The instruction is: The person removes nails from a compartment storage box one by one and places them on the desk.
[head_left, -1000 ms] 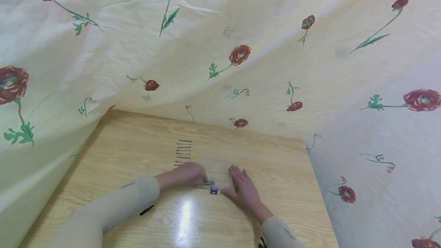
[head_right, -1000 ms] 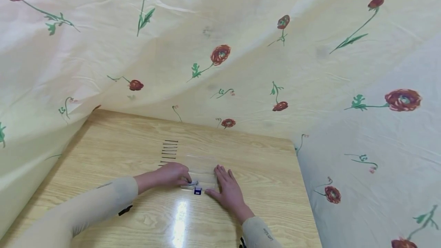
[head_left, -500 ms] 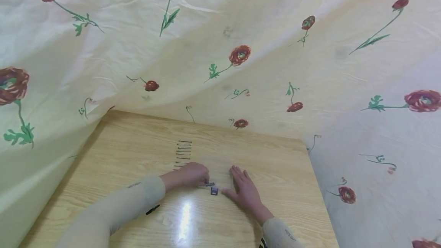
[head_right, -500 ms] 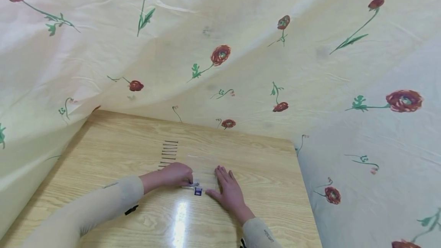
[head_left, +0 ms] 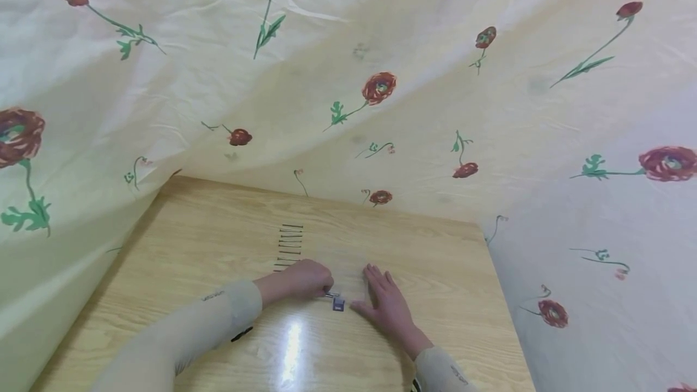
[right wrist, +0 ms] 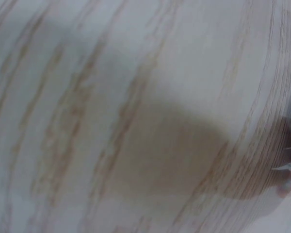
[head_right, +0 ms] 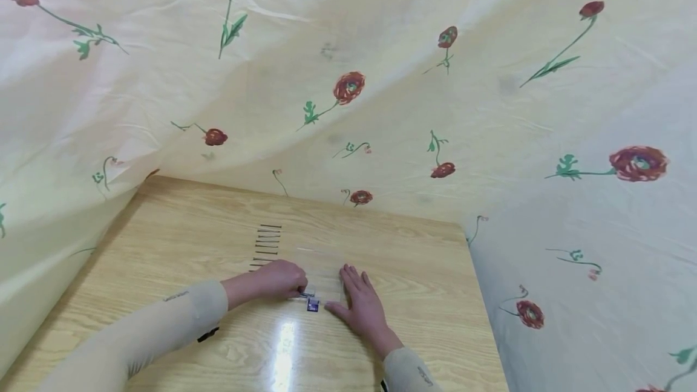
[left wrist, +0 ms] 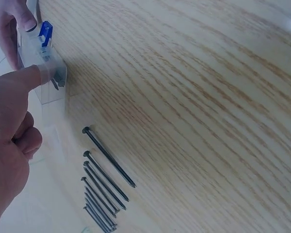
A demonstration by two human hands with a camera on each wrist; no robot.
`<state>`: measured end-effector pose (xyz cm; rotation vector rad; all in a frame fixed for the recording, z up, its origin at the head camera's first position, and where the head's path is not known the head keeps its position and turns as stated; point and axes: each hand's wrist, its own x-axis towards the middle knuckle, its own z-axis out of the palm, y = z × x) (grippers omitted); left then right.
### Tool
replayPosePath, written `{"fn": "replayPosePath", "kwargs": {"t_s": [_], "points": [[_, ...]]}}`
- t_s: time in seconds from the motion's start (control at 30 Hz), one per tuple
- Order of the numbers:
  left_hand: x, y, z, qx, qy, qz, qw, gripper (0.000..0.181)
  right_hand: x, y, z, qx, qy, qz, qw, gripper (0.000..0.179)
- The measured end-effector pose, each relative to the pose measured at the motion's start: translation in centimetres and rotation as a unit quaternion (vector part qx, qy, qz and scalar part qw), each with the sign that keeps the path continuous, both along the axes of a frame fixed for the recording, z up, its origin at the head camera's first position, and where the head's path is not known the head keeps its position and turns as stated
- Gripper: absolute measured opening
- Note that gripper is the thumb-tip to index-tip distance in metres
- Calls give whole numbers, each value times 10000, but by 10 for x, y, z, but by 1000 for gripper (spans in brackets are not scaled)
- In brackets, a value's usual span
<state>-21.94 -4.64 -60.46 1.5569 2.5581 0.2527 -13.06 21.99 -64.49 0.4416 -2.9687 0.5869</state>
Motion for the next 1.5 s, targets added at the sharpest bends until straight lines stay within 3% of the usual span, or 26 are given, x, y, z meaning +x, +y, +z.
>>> {"fn": "replayPosePath", "kwargs": {"t_s": [0.43,0.67,0.87,1.03,1.1,1.23,1.5], "points": [[-2,-7,-9,304,203,-213,9991,11,1,1,-5,61,127,-17,9999,96],[-1,-11,-5,643,-188,45,9977,5,1,-1,-5,106,219,-25,9997,96],[-2,-15,-3,867,-276,138,9958,5,2,-3,-1,70,126,-15,9999,95],[-1,-22,6,1024,-616,458,9918,5,1,-2,-3,79,97,-12,9999,96],[-2,-28,9,1139,-667,568,9896,4,0,-2,-4,73,98,-6,9999,96],[-7,-47,12,1309,-455,725,9877,3,-1,0,-6,73,105,1,9999,96],[-9,-92,10,1225,-201,1096,9862,6,-4,3,-5,34,24,46,10000,96]]}}
